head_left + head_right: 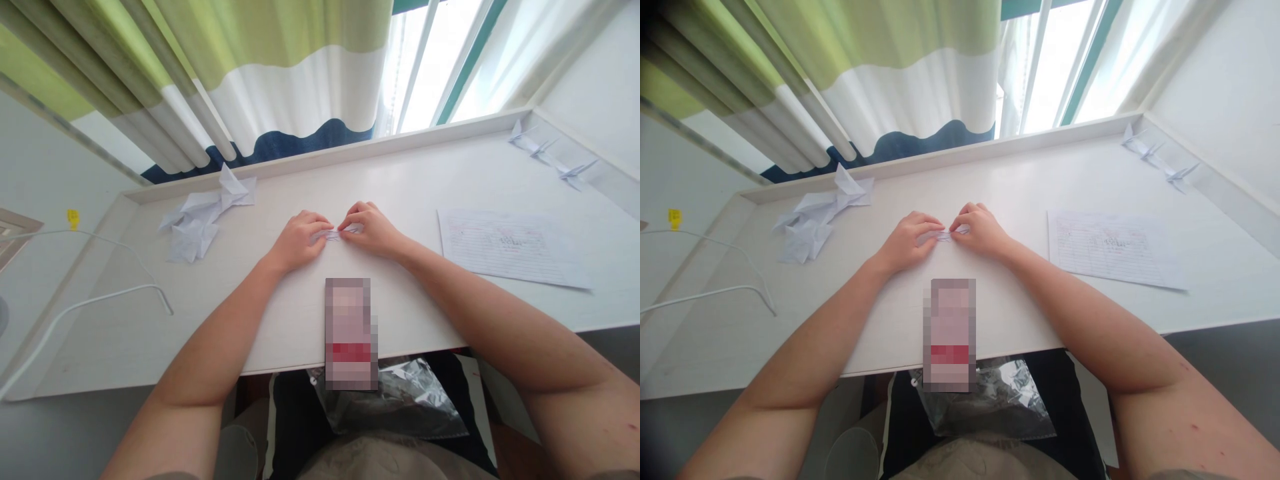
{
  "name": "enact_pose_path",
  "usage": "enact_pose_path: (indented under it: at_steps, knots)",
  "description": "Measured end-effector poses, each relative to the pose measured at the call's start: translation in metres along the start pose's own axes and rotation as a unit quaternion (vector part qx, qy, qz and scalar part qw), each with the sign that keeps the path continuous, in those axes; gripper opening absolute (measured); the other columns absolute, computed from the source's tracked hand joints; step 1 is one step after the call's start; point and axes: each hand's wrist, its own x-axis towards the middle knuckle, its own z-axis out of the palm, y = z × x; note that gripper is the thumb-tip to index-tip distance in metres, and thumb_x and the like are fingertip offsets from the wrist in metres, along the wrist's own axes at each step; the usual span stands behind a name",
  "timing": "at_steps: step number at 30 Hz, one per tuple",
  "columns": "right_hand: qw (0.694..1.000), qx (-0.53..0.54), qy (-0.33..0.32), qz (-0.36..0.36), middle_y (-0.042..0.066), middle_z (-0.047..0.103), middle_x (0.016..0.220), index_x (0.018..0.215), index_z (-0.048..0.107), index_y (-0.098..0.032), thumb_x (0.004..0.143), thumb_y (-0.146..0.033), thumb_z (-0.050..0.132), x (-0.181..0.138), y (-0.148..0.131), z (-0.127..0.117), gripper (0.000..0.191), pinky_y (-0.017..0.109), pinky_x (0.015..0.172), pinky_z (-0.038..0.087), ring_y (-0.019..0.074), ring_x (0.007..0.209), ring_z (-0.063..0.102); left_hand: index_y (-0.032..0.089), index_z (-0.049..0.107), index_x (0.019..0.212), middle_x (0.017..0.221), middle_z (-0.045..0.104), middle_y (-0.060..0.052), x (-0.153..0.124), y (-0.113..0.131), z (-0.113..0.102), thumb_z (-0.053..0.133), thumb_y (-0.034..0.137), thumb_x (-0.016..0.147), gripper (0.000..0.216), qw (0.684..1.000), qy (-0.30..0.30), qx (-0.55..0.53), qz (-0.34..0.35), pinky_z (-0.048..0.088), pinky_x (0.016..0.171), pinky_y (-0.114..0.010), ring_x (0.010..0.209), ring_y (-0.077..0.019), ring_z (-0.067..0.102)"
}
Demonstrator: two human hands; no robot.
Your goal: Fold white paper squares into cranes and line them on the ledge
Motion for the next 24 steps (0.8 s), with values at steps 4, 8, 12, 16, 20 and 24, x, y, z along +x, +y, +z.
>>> enact_pose_path:
  at_steps: [4, 8, 12, 16, 20, 24]
  knots:
    - [1.0, 0.003, -0.003, -0.001, 0.011, 0.072, 0.111, 0.091, 0.087, -0.027, 0.09, -0.028, 0.074, -0.001, -0.001, -0.001, 0.013, 0.054, 0.11, 0.048, 0.0343, 0.115, 0.062, 0.026, 0.082, 0.113, 0.122, 0.081, -0.007, 0.002, 0.003, 0.003, 0.071, 0.029, 0.098, 0.019, 0.999, 0.026, -0.015, -0.024, 0.054, 0.11, -0.05, 0.118, -0.0281, 0.07]
    - [1.0, 0.006, -0.008, -0.001, 0.011, 0.072, 0.111, 0.09, 0.087, -0.027, 0.09, -0.03, 0.074, -0.001, 0.0, -0.002, 0.013, 0.055, 0.109, 0.048, 0.0349, 0.115, 0.06, 0.027, 0.084, 0.096, 0.111, 0.082, -0.006, 0.005, 0.001, 0.013, 0.075, 0.032, 0.097, 0.01, 0.998, 0.029, -0.019, -0.06, 0.054, 0.107, -0.05, 0.113, -0.0281, 0.069]
    - [1.0, 0.009, -0.007, 0.001, 0.011, 0.072, 0.11, 0.09, 0.085, -0.026, 0.088, -0.028, 0.073, -0.001, -0.002, -0.001, 0.013, 0.054, 0.108, 0.048, 0.0348, 0.115, 0.06, 0.027, 0.082, 0.087, 0.108, 0.082, -0.004, 0.007, -0.002, 0.017, 0.08, 0.032, 0.094, 0.009, 0.992, 0.049, -0.051, -0.107, 0.052, 0.11, -0.051, 0.111, -0.0274, 0.068]
    - [1.0, 0.003, 0.001, 0.004, 0.012, 0.072, 0.111, 0.087, 0.083, -0.025, 0.091, -0.033, 0.074, -0.001, -0.004, 0.0, 0.013, 0.054, 0.107, 0.048, 0.0348, 0.114, 0.06, 0.026, 0.081, 0.084, 0.107, 0.081, -0.004, 0.009, 0.002, 0.018, 0.084, 0.032, 0.092, 0.01, 0.988, 0.056, -0.051, -0.135, 0.05, 0.111, -0.052, 0.112, -0.0283, 0.067]
    - [1.0, -0.001, 0.007, 0.003, 0.011, 0.073, 0.11, 0.085, 0.083, -0.025, 0.09, -0.031, 0.077, 0.0, -0.003, 0.002, 0.011, 0.053, 0.106, 0.048, 0.0346, 0.113, 0.059, 0.028, 0.082, 0.085, 0.108, 0.08, -0.004, 0.01, 0.006, 0.019, 0.084, 0.032, 0.091, 0.008, 0.986, 0.054, -0.04, -0.153, 0.049, 0.111, -0.053, 0.113, -0.029, 0.066]
    - [1.0, 0.004, 0.006, -0.001, 0.01, 0.073, 0.109, 0.084, 0.084, -0.026, 0.091, -0.031, 0.078, 0.001, 0.001, 0.002, 0.01, 0.052, 0.105, 0.047, 0.0329, 0.11, 0.059, 0.032, 0.086, 0.095, 0.11, 0.079, -0.003, 0.01, 0.004, 0.02, 0.082, 0.036, 0.094, 0.006, 0.989, 0.049, -0.033, -0.139, 0.049, 0.11, -0.053, 0.112, -0.0284, 0.065]
